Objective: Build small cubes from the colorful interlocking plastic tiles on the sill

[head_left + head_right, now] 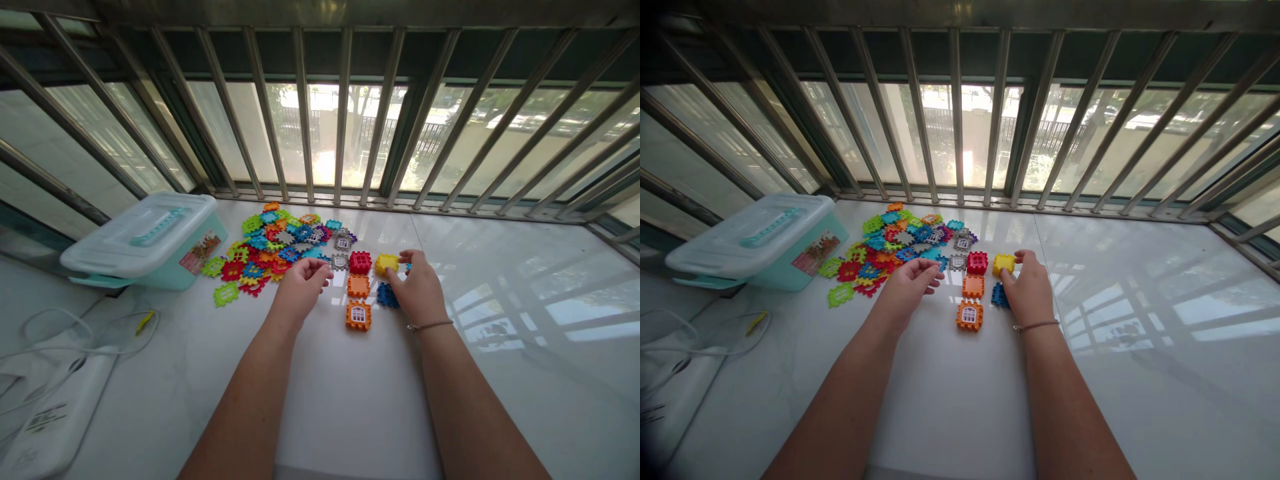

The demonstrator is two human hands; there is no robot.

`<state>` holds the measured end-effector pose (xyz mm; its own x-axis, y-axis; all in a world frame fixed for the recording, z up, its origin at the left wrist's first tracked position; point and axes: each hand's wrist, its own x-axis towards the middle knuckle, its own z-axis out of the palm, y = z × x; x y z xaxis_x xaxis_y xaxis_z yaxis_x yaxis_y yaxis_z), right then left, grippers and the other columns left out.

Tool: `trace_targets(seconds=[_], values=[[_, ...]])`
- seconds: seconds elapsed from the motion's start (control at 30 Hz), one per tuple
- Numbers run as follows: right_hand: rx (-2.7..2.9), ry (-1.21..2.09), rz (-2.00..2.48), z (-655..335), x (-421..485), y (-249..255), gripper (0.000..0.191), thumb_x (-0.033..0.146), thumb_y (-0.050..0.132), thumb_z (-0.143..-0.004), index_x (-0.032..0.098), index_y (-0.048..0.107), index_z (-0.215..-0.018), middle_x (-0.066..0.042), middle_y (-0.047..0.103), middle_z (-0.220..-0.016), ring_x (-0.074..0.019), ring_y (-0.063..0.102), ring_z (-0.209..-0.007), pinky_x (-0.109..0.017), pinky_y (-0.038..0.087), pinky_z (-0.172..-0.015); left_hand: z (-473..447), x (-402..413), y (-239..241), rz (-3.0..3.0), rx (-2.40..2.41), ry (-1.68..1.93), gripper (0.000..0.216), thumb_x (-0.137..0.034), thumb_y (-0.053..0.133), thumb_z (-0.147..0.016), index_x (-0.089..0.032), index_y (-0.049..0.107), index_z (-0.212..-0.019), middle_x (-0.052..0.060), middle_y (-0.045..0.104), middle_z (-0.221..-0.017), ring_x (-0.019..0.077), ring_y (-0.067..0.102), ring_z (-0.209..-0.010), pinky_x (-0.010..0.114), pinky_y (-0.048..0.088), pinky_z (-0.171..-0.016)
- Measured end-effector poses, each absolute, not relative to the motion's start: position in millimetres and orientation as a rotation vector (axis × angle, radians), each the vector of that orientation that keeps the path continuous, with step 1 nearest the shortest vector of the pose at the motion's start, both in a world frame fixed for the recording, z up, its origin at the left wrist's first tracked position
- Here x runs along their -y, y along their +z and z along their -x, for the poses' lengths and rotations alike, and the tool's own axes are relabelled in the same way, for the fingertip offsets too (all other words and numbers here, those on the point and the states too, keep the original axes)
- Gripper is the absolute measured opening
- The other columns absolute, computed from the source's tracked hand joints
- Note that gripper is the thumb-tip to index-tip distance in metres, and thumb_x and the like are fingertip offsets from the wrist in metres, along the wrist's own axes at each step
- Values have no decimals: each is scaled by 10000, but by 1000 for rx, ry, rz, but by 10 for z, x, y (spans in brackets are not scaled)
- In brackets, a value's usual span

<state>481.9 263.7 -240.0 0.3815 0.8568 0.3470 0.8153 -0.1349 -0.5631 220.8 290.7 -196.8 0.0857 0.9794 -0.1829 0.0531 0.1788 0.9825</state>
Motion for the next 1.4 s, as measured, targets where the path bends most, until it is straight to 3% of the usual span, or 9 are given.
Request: trace_targets(seconds=[0.57, 0.7, 0.8, 0.93, 1.03, 1.13, 1.23, 1.4], values=[[1501, 79, 1944, -4827, -2645, -2432, 390, 406, 655, -897, 204, 636, -1230, -147, 747, -1218, -319, 701, -1050, -484, 560, -946, -2152, -2956, -2070, -1388, -1383, 938, 281, -458, 709, -890, -207, 727, -1015, 68, 811, -970, 215, 720, -868, 337, 532, -776], [1511, 56, 1937, -4825, -2644, -2400, 380, 406, 639, -918, 192, 652, -1232, -160, 735, -1223, -321, 704, -1045, -493, 564, -952, -2095, -2978, -2061, -1635, -1536, 910, 211, -408, 674, -927, -226, 730, -1017, 59, 801, -1004, 234, 734, -925, 366, 553, -842], [1511, 26, 1905, -4804, -2631, -2343, 356, 409, 629, -938, 187, 665, -1213, -160, 735, -1196, -302, 694, -966, -478, 565, -911, -1994, -3011, -2034, -1784, -1671, 950, 220, -390, 643, -951, -224, 724, -1070, 91, 785, -1114, 269, 731, -1079, 408, 565, -991], [1506, -15, 1852, -4741, -2586, -2206, 331, 405, 627, -950, 187, 689, -1192, -148, 738, -1165, -274, 685, -878, -448, 555, -849, -1743, -3062, -2018, -1826, -2152, 905, 418, -449, 647, -951, -200, 702, -1283, 193, 637, -1468, 383, 547, -1454, 568, 425, -1249], [1497, -70, 1826, -4685, -2544, -2091, 294, 387, 624, -953, 197, 705, -1162, -119, 740, -1119, -254, 679, -832, -422, 538, -811, -1545, -3092, -2017, -1567, -2408, 662, 765, -671, 627, -935, -213, 554, -1543, 251, 328, -1760, 494, 267, -1646, 757, 342, -1247], [1500, -123, 1794, -4633, -2494, -2012, 249, 376, 625, -959, 206, 712, -1119, -91, 739, -1058, -246, 677, -823, -405, 522, -800, -1442, -3120, -2020, -1393, -2420, 452, 1027, -833, 595, -876, -243, 385, -1690, 240, 82, -1855, 536, 93, -1691, 846, 289, -1220], [1516, -137, 1755, -4580, -2401, -1980, 225, 381, 628, -971, 211, 712, -1092, -78, 742, -1025, -243, 676, -821, -392, 509, -786, -1452, -3146, -2044, -1408, -2372, 330, 1124, -890, 602, -823, -282, 325, -1727, 221, 44, -1868, 537, 83, -1697, 819, 264, -1253], [1544, -140, 1718, -4460, -2173, -1928, 180, 374, 602, -998, 233, 704, -1045, -77, 750, -979, -248, 654, -801, -396, 504, -790, -1535, -3177, -2142, -1547, -2295, 195, 1124, -886, 631, -807, -249, 391, -1702, 239, 114, -1856, 534, 161, -1686, 753, 242, -1300]])
